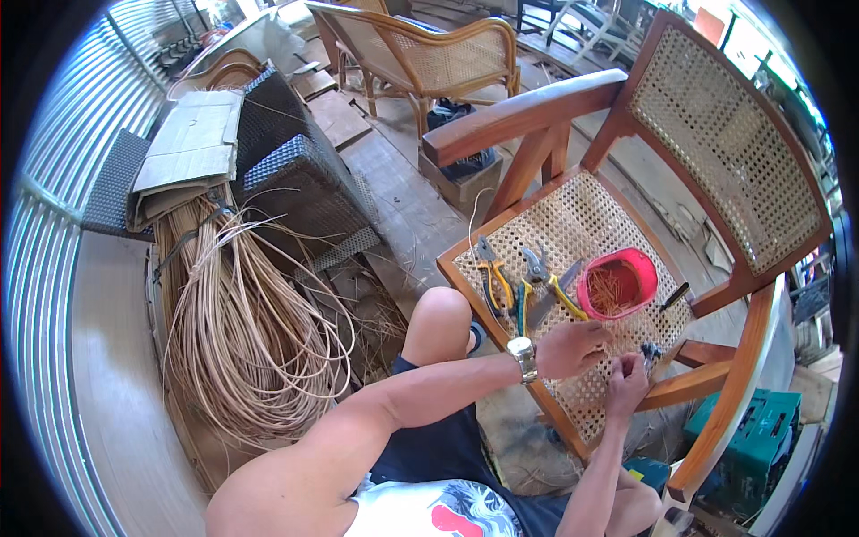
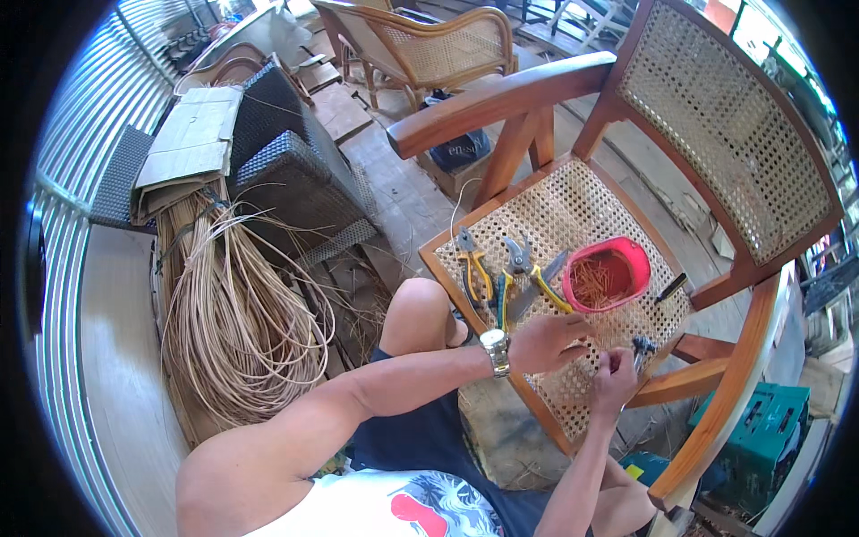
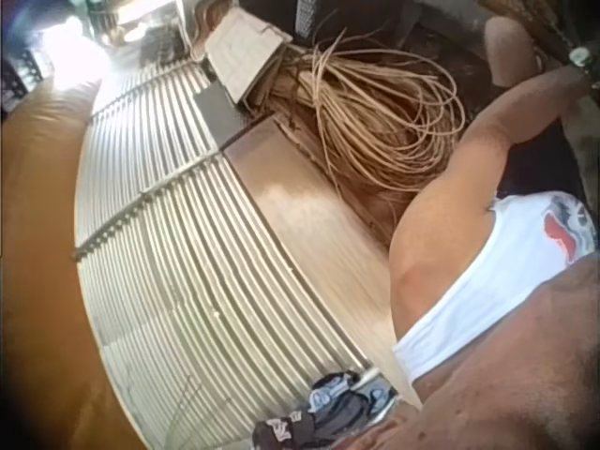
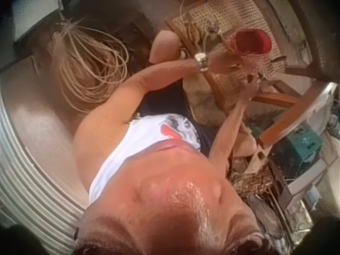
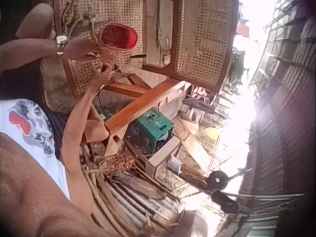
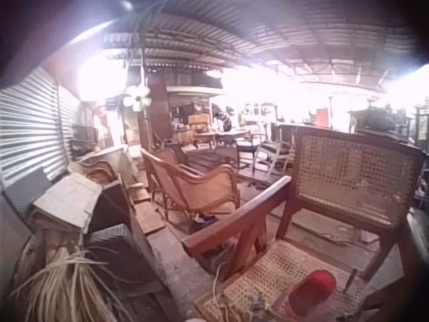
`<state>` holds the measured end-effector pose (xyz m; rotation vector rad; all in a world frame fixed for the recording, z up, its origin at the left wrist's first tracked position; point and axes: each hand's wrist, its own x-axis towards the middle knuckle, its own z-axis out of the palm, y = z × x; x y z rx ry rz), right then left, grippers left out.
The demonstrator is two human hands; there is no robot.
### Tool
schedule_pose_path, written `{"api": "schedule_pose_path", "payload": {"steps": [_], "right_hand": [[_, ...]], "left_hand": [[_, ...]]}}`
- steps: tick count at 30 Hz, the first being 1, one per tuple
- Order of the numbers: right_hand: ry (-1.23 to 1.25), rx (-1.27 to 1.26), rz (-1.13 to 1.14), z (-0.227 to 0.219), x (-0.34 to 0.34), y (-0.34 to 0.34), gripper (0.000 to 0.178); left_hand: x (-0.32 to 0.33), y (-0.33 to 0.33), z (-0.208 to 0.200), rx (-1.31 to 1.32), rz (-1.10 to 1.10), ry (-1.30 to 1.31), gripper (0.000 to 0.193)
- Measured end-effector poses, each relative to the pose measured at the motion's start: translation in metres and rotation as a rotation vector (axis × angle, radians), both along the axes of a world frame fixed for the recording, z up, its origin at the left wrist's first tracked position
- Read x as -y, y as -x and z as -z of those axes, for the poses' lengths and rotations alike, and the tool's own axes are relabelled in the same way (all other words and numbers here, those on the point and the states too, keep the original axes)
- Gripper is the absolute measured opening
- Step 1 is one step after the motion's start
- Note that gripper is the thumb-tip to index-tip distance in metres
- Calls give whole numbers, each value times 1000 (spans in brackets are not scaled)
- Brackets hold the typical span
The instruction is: The person is using small nails and a hammer to secure wicker/rattan caning to a chair frame.
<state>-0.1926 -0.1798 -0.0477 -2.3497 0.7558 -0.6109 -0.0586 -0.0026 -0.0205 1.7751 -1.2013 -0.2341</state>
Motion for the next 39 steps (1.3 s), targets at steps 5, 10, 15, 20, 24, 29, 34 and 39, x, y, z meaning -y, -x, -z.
{"api": "schedule_pose_path", "payload": {"steps": [5, 10, 15, 20, 24, 29, 34, 39], "right_hand": [[-581, 188, 66, -17, -21, 0, 15], [-1219, 376, -9, -46, -32, -10, 28], [-1417, 462, -8, -56, -29, 22, 39], [-1354, 415, 58, -51, -36, 37, 33], [-1367, 375, 81, -55, -40, 40, 34], [-1300, 273, 87, -63, -39, 41, 36], [-1372, 312, 65, -61, -39, 45, 43], [-1444, 299, 14, -78, -44, 43, 48]], "left_hand": [[12, 2, 14, -70, 110, 163, 52], [1, -10, -14, -473, 238, 79, 58], [11, 2, -11, -448, 305, 28, 64], [13, 17, -14, -448, 373, 10, 57], [9, 23, -12, -381, 303, 19, 46], [10, 21, -14, -294, 303, 21, 39], [10, 14, -20, -241, 391, 59, 35], [5, 12, -29, -149, 412, 108, 33]]}}
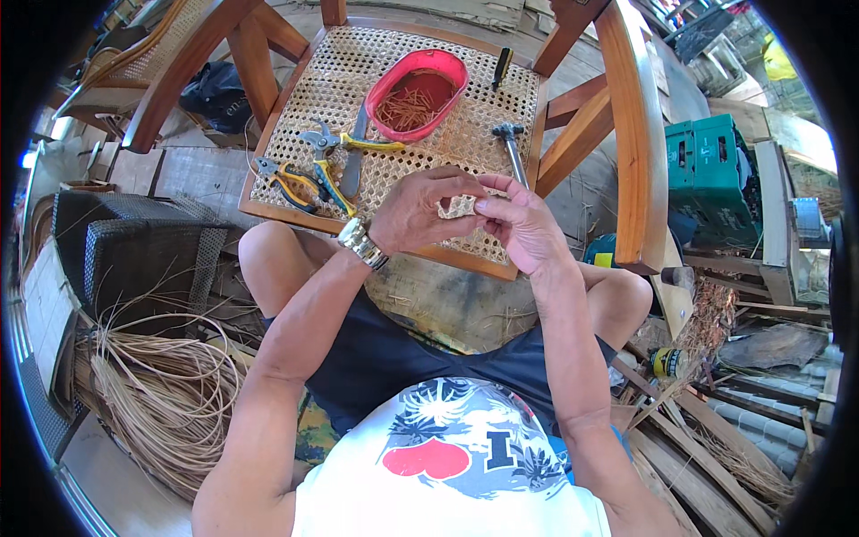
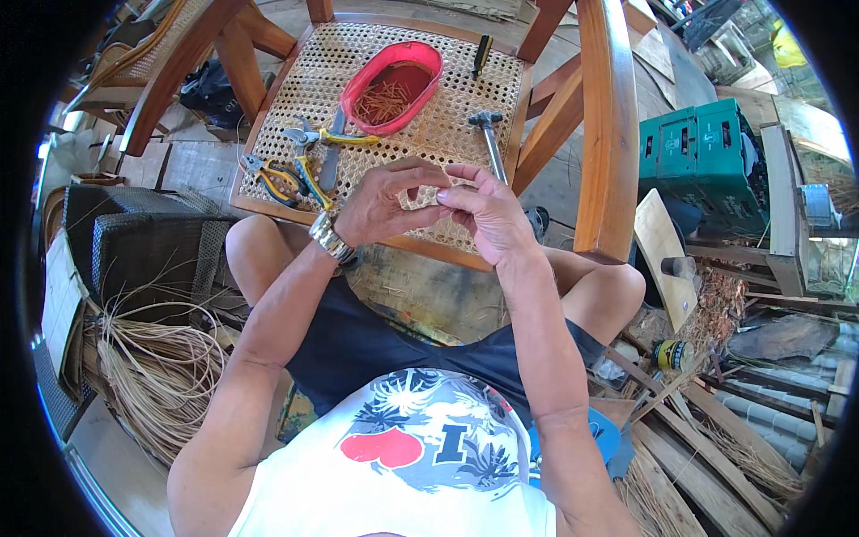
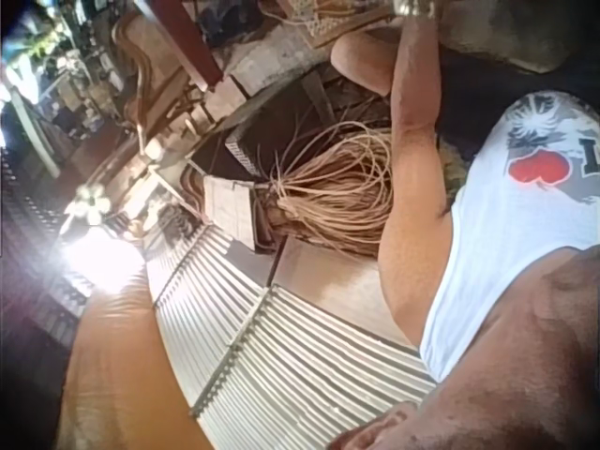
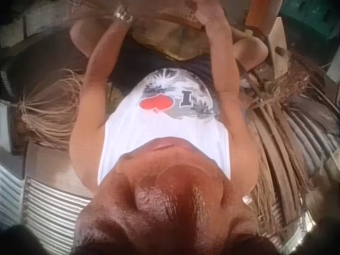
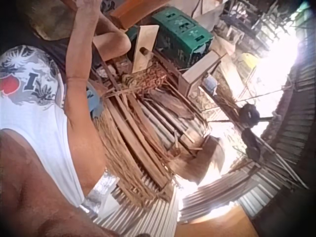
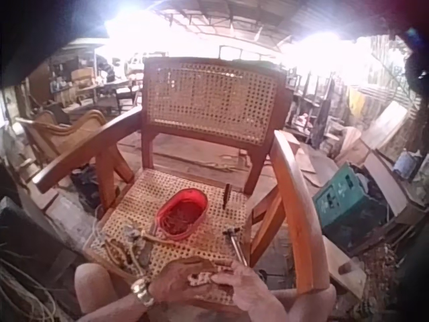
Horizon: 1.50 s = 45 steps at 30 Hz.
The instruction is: The person is using small nails and a hammer to secure wicker/rattan caning to a chair frame.
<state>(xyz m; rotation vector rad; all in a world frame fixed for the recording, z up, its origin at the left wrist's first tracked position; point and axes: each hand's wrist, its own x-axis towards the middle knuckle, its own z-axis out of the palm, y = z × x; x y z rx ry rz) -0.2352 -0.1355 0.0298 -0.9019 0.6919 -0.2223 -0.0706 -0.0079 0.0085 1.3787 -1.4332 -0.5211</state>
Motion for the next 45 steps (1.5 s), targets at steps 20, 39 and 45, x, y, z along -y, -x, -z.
{"api": "schedule_pose_path", "payload": {"steps": [20, 39, 45], "right_hand": [[547, -169, -231, -16, 11, -1, 45], [589, -152, -32, -8, -9, 20, 32], [464, -142, -89, -13, -1, 19, 27]], "left_hand": [[-2, 2, 4, 452, -80, 88, 24], [-4, 15, 5, 194, -66, 4, 17], [-6, 15, 12, 147, -60, 33, 17]]}}
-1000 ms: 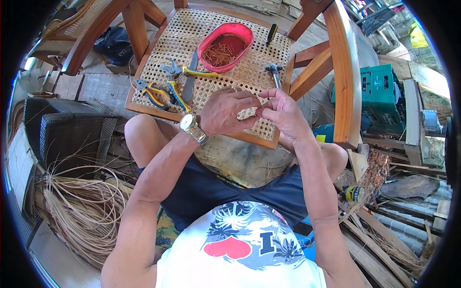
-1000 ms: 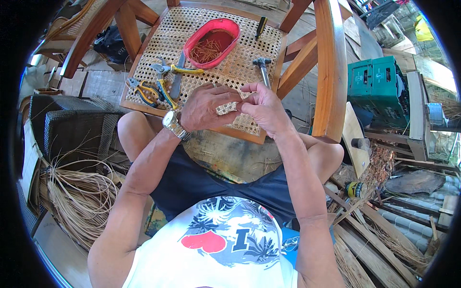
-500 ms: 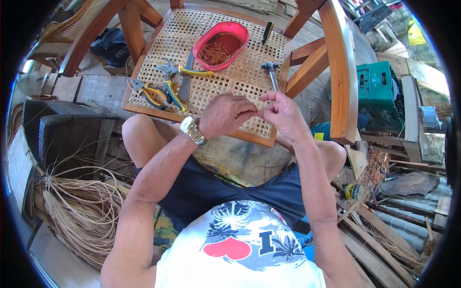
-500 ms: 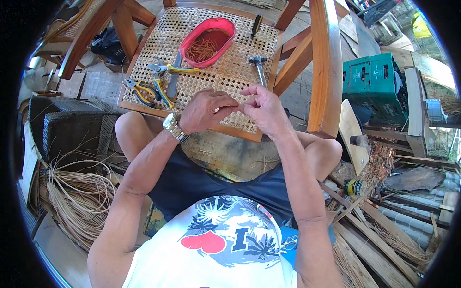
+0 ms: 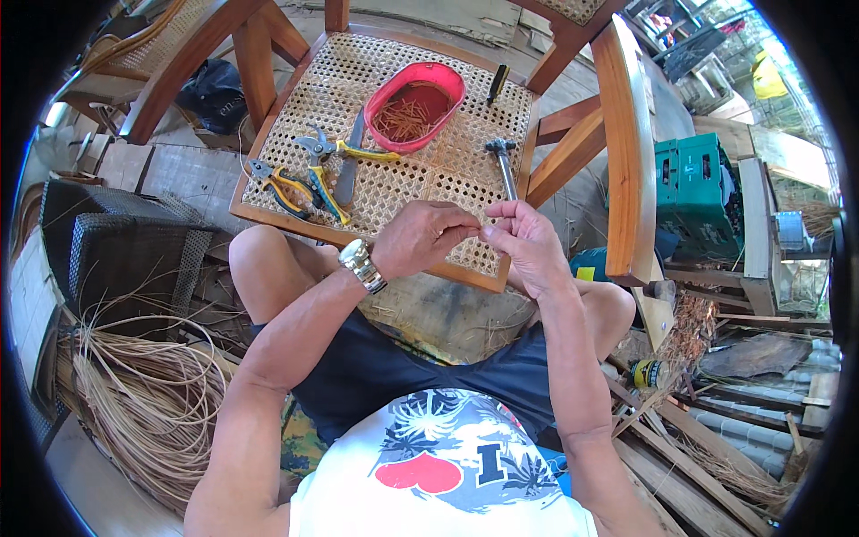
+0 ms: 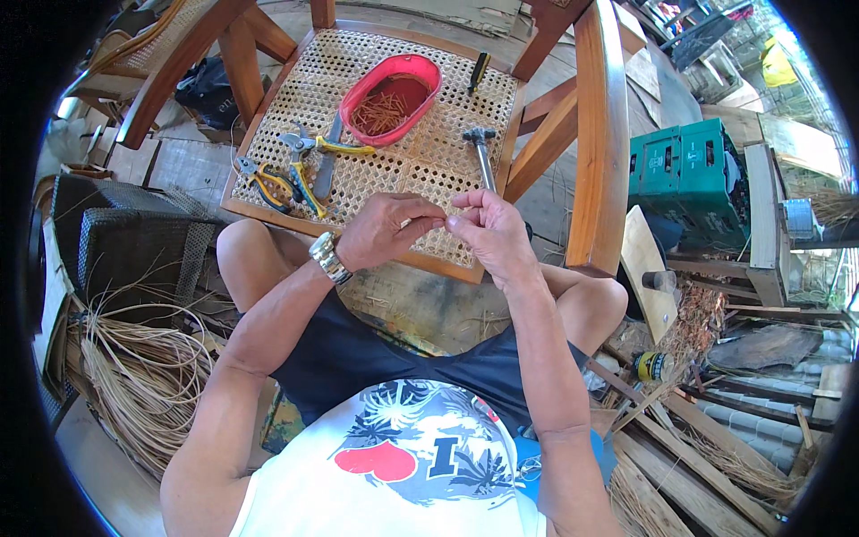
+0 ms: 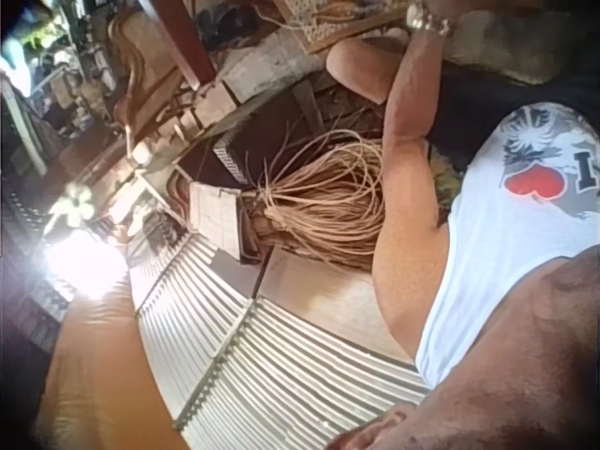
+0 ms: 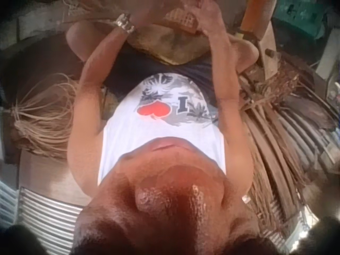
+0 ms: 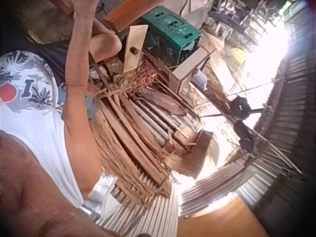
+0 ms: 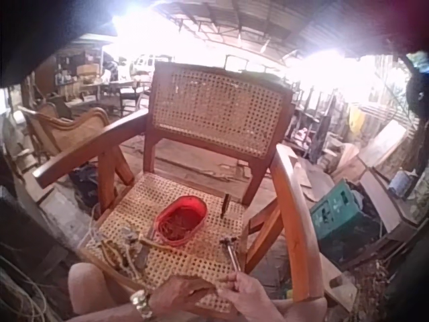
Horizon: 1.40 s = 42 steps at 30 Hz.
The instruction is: The person is using small nails and a hammer to secure wicker/rattan caning to a chair frame.
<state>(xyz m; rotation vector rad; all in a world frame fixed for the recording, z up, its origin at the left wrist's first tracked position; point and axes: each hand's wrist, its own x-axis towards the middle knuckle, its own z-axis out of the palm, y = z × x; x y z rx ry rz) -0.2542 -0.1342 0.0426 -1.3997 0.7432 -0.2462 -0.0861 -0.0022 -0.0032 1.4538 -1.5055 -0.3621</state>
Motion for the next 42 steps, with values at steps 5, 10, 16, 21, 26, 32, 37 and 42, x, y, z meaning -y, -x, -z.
{"api": "schedule_pose_path", "payload": {"steps": [5, 10, 16, 21, 26, 32, 37, 42], "right_hand": [[-72, 89, 52, -18, -10, 0, 21], [157, 86, 28, -24, -23, -4, 24], [379, 60, 29, -18, -30, -15, 20], [586, 92, 61, -10, -42, -16, 14], [739, -78, -52, -5, -54, 16, 14], [848, -415, -496, 39, -89, 73, 21], [710, -557, -571, 98, -86, 103, 21], [646, -594, -627, 111, -86, 111, 18]], "left_hand": [[0, 2, 1, -811, 115, -244, 23], [-1, -1, 0, -1084, 153, -209, 26], [-4, -6, -3, -948, 150, -214, 24], [-9, -10, 0, -763, 153, -291, 22], [-16, -19, -15, -415, 178, -261, 17], [-20, -57, -26, -348, -485, -88, 23], [-30, -97, -10, -481, -738, -14, 30], [-38, -104, -9, -487, -780, 11, 30]]}}
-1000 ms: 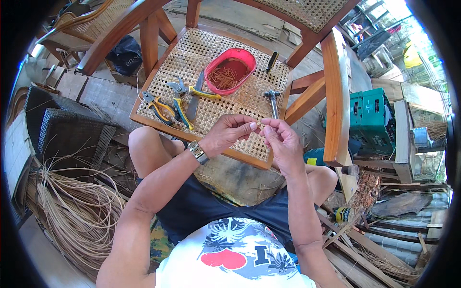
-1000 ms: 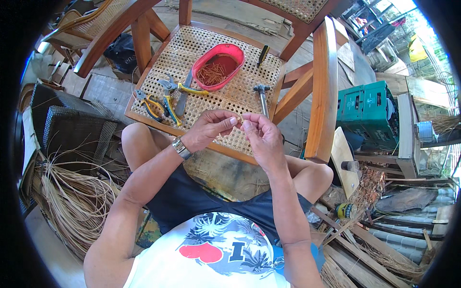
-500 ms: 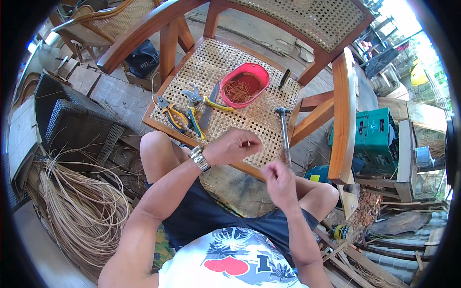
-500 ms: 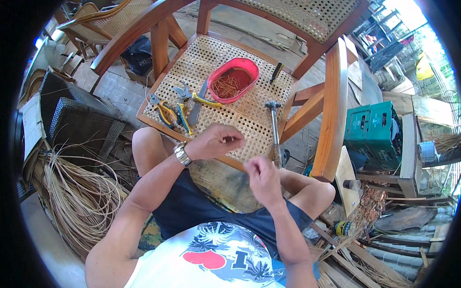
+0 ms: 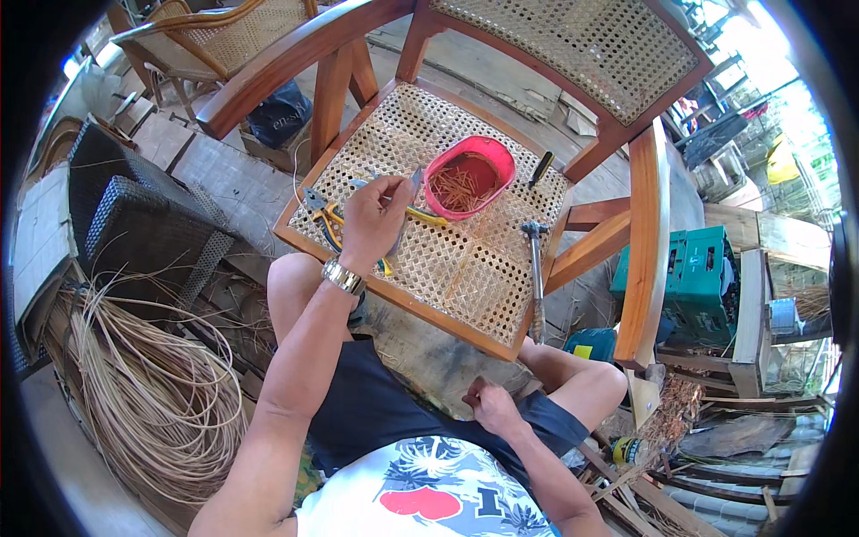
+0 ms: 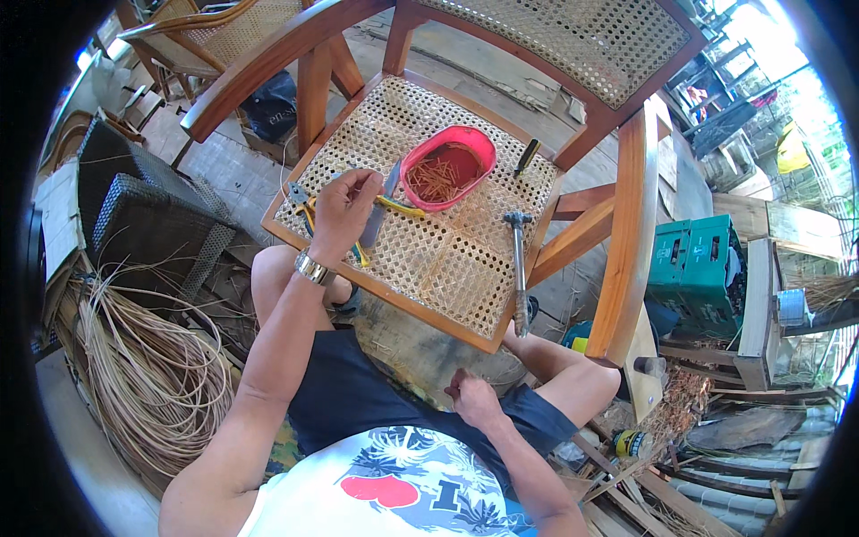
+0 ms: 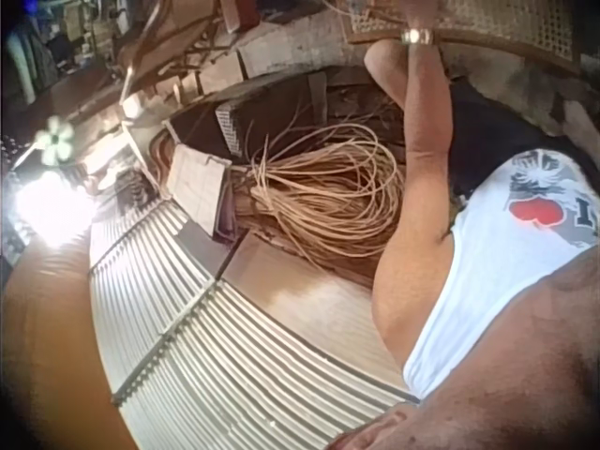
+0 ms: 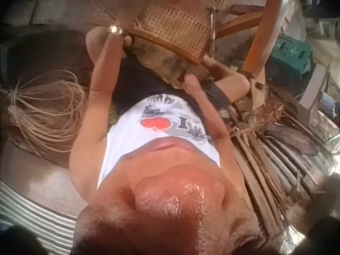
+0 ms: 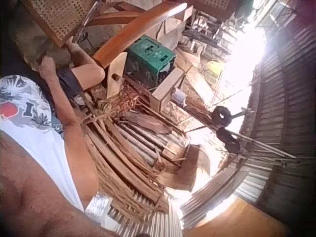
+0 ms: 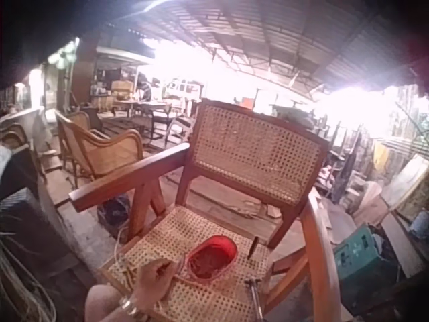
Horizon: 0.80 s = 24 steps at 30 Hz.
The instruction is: The person is using small nails and a hammer to secure wicker/rattan caning to a chair frame.
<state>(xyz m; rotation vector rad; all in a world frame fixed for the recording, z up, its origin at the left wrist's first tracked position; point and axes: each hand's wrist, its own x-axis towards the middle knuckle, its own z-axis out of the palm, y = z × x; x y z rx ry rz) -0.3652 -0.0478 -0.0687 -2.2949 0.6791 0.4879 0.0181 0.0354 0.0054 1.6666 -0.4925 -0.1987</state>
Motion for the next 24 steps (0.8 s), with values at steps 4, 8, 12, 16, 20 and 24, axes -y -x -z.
{"api": "schedule_pose_path", "payload": {"steps": [4, 8, 12, 16, 20, 24], "right_hand": [[-106, 257, -42, -9, 4, -9, 16], [-916, 478, 712, -72, 8, -62, 6], [-1231, 692, 804, -108, 29, -105, 9], [-1389, 808, 739, -115, 36, -122, 12], [-1434, 805, 722, -114, 34, -127, 10], [-1414, 837, 829, -108, 33, -131, 7]], "left_hand": [[4, 6, -3, 43, 40, -16, 28], [9, 16, -5, -80, 334, 39, 27], [12, 50, -10, -243, 850, 148, 26], [11, 69, -23, -184, 1048, 133, 32], [14, 78, -18, -215, 1026, 318, 29], [13, 78, -20, -381, 1003, 316, 22]]}}
